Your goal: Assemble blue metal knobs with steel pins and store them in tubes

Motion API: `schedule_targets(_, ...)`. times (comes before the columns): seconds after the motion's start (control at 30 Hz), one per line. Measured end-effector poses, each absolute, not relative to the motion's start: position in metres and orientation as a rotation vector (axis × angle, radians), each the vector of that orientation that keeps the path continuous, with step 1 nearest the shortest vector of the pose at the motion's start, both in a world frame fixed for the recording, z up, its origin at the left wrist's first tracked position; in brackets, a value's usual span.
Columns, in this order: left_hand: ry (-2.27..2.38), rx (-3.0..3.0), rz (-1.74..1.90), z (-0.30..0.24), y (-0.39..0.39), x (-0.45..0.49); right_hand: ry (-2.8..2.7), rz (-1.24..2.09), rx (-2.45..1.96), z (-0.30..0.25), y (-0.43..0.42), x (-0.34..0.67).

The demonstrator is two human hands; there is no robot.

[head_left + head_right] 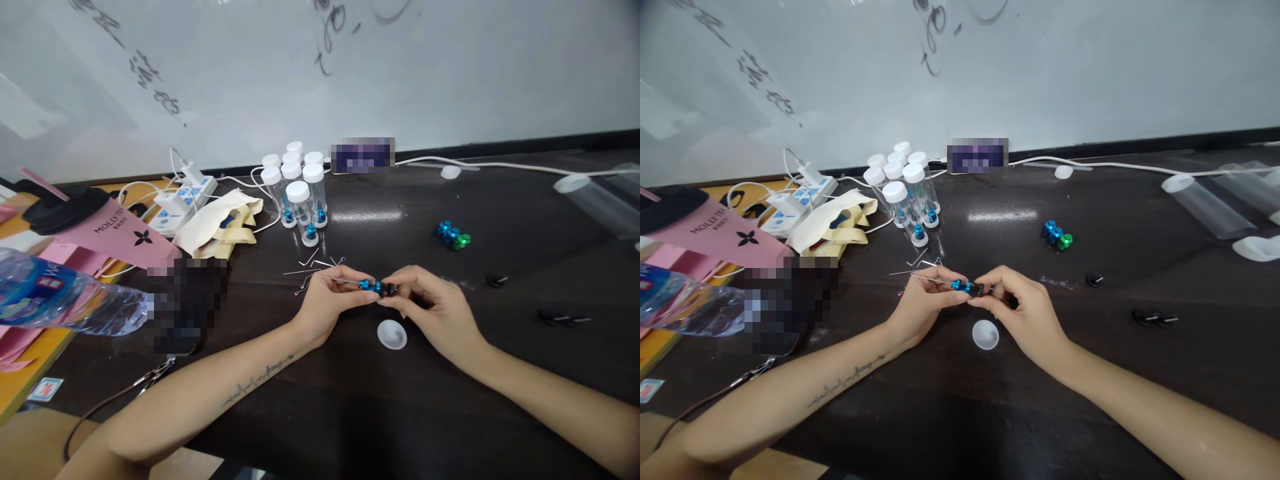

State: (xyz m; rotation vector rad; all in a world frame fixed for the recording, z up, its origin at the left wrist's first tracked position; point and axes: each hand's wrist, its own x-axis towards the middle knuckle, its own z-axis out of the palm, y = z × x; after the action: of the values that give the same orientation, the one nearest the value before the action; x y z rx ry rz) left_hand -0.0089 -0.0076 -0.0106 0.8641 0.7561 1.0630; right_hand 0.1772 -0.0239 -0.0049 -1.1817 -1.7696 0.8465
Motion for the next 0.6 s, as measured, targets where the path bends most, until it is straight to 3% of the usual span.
schedule_targets(0.6, 0.766, 0.889, 1.044, -0.0093, -0.0094, -0.0092, -1.803, 0.962, -1.239, 0.0023, -0.0222, 0.1767)
